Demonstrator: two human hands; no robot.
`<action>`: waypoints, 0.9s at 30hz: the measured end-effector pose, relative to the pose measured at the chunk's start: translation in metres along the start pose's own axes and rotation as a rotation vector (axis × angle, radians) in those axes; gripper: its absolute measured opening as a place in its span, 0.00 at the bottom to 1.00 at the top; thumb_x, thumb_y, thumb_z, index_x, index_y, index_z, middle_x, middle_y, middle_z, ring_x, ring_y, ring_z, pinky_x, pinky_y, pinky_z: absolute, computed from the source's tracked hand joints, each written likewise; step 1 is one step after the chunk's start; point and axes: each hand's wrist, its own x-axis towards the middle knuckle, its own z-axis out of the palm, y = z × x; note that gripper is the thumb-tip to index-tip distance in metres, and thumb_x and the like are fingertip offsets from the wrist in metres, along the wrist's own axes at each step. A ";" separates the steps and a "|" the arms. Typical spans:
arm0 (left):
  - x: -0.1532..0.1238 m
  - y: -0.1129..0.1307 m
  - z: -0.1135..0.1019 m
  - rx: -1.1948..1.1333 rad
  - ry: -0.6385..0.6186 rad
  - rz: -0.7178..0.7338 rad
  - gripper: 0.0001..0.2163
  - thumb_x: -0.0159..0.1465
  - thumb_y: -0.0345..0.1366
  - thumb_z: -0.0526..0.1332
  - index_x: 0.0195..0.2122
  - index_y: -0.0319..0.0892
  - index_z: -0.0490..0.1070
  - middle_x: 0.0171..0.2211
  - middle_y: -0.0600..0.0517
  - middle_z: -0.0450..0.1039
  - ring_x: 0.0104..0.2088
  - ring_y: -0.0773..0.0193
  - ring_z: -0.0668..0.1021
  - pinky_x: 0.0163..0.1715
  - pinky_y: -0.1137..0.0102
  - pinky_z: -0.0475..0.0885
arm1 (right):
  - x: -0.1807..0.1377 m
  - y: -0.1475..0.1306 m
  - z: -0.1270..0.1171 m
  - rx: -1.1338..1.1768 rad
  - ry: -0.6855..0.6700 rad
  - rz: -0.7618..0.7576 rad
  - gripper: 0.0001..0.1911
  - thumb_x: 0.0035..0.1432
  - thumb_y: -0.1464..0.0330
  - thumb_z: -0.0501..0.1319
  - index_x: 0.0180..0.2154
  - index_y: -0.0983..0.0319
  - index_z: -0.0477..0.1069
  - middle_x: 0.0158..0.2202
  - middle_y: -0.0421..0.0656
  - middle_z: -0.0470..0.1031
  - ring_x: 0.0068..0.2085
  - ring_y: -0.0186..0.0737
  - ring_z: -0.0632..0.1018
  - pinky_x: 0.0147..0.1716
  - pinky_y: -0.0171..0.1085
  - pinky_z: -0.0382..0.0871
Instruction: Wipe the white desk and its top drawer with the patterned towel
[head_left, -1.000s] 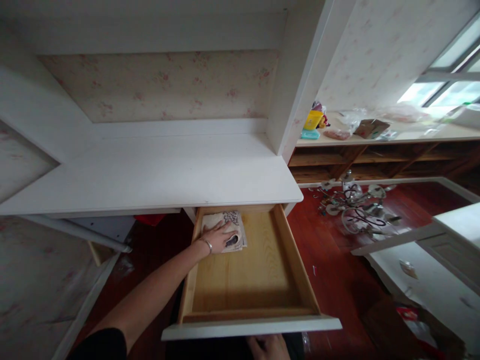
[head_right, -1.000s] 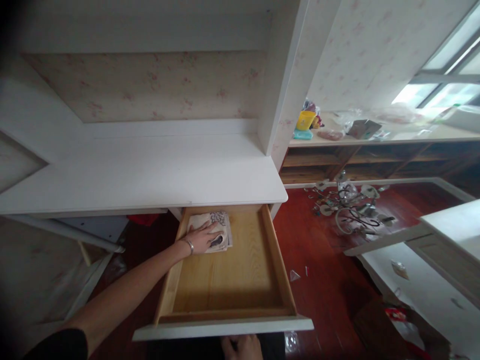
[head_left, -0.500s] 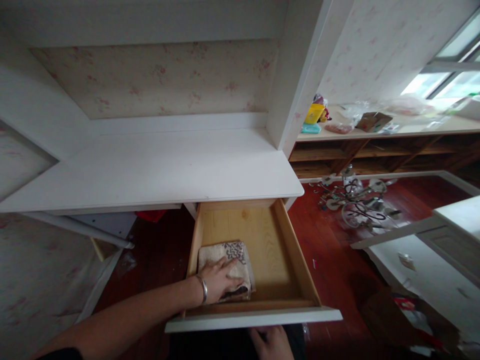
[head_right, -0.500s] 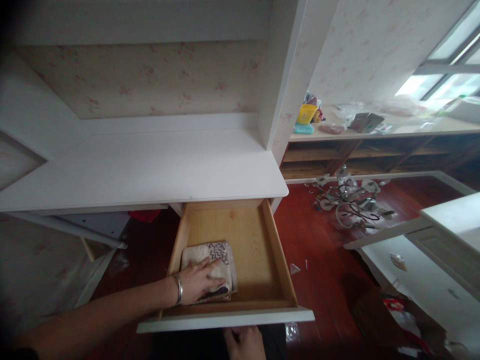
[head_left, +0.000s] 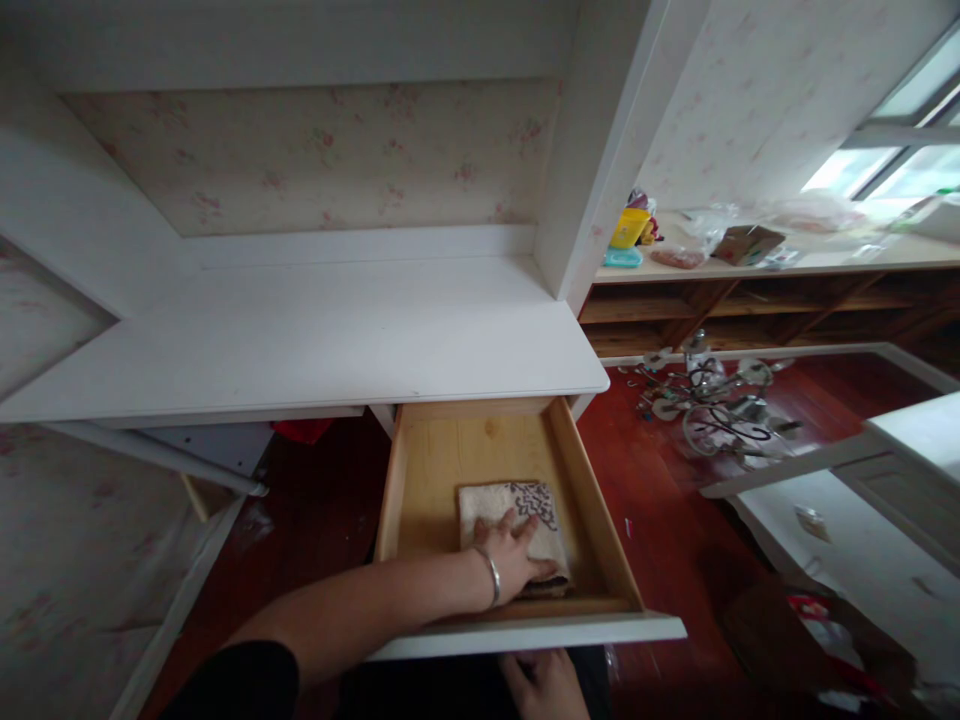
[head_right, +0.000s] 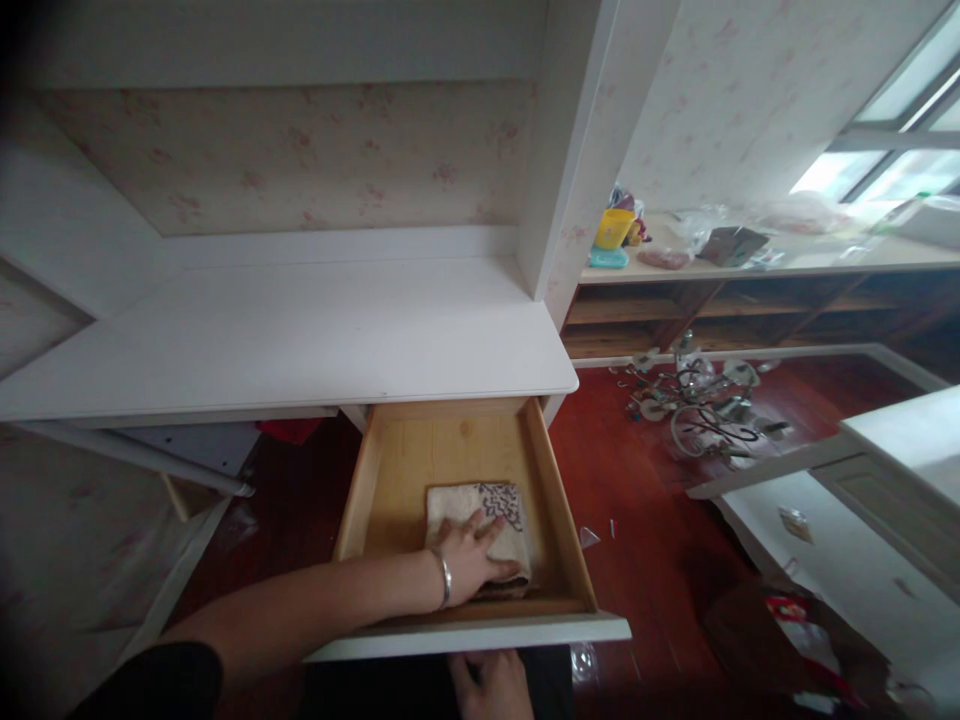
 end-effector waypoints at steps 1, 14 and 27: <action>0.011 0.006 -0.001 -0.003 0.006 0.009 0.25 0.65 0.41 0.53 0.61 0.74 0.52 0.70 0.52 0.34 0.65 0.28 0.48 0.42 0.26 0.58 | 0.000 -0.001 -0.001 -0.010 -0.002 0.000 0.22 0.64 0.59 0.54 0.23 0.61 0.77 0.27 0.44 0.80 0.34 0.43 0.78 0.35 0.33 0.63; 0.069 -0.013 -0.038 -0.032 0.080 -0.028 0.34 0.58 0.36 0.59 0.62 0.73 0.49 0.71 0.56 0.33 0.66 0.31 0.43 0.46 0.25 0.51 | 0.001 -0.004 -0.003 -0.004 -0.039 -0.002 0.23 0.64 0.64 0.53 0.21 0.63 0.76 0.23 0.44 0.78 0.29 0.40 0.78 0.29 0.32 0.59; 0.089 -0.082 -0.054 -0.080 0.317 -0.214 0.35 0.61 0.31 0.53 0.66 0.67 0.41 0.70 0.59 0.28 0.68 0.44 0.40 0.56 0.31 0.37 | 0.001 -0.002 -0.001 -0.028 -0.036 0.005 0.23 0.63 0.65 0.52 0.19 0.63 0.74 0.20 0.41 0.75 0.28 0.38 0.77 0.26 0.32 0.55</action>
